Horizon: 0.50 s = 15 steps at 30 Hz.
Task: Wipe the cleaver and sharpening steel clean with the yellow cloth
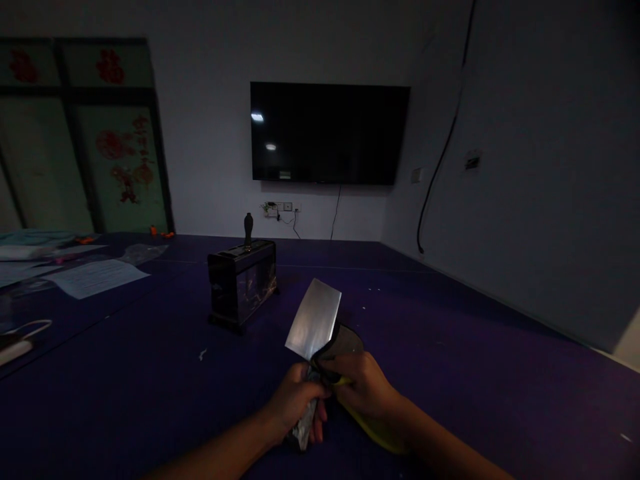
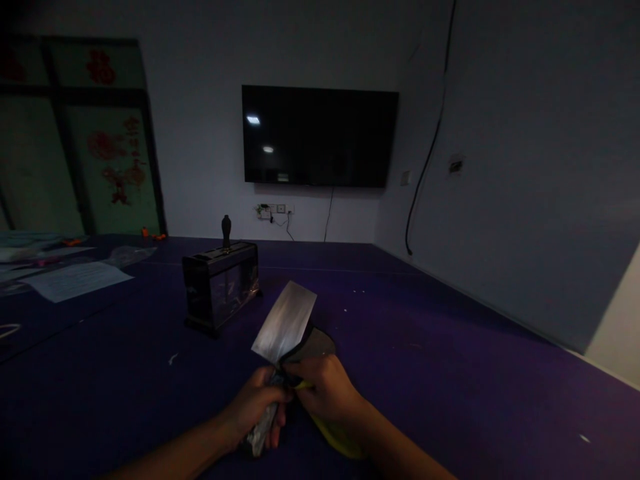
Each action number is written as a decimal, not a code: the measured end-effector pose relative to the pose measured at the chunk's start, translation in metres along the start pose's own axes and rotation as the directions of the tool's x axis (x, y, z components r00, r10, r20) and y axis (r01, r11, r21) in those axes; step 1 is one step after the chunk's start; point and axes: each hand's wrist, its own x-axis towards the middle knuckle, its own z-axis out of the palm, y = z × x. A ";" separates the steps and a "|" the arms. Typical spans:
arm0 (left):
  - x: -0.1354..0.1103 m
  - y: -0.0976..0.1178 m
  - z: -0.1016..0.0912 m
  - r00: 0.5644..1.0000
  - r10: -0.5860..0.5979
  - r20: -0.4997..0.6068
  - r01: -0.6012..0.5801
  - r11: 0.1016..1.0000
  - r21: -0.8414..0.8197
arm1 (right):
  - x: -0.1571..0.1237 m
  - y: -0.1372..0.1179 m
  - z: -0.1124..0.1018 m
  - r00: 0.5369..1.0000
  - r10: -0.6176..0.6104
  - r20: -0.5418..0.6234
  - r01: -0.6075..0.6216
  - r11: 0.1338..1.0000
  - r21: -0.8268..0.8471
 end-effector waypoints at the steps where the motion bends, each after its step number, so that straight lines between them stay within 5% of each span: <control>1: 0.000 -0.001 0.000 1.000 -0.004 -0.005 0.004 1.000 0.003 | 0.000 0.001 0.000 1.000 0.011 0.001 -0.011 1.000 0.004; 15: -0.003 0.001 0.003 0.999 0.025 -0.030 -0.024 0.999 0.041 | 0.000 -0.003 -0.004 0.999 -0.040 -0.006 0.040 0.999 -0.018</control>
